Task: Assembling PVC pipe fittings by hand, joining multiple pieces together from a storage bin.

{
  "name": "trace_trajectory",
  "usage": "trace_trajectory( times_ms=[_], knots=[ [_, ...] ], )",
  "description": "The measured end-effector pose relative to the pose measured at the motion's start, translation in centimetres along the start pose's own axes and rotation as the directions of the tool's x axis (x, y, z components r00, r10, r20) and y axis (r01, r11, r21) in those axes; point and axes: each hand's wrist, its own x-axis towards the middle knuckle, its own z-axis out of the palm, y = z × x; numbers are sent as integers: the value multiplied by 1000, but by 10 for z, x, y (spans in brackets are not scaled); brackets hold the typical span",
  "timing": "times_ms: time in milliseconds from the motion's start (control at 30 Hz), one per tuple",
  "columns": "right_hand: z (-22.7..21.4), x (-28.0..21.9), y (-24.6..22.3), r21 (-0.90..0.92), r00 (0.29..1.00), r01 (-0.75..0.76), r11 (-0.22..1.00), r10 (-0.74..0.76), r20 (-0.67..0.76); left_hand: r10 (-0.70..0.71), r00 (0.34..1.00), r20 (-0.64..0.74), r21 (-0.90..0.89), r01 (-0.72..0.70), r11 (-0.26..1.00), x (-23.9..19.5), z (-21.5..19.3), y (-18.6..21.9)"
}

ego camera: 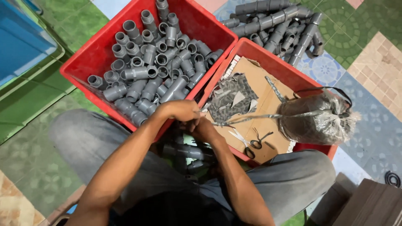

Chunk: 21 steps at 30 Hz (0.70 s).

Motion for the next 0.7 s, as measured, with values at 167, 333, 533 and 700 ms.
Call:
trace_trajectory(
  times_ms=[167,333,533,700],
  knots=[
    [-73,-38,-82,7,981,99,995,-99,166,-32,997,77,-419,61,906,5,3,-25],
    [-118,-60,-95,335,972,96,937,-161,171,-34,991,-130,-350,-14,937,-13,-14,-5],
    [-180,-87,-112,528,944,197,826,-15,-330,274,950,-147,-439,-311,843,6,6,-6],
    [-139,-53,-3,584,823,-61,809,372,-429,204,919,-336,-119,-256,959,40,48,13]
  ],
)
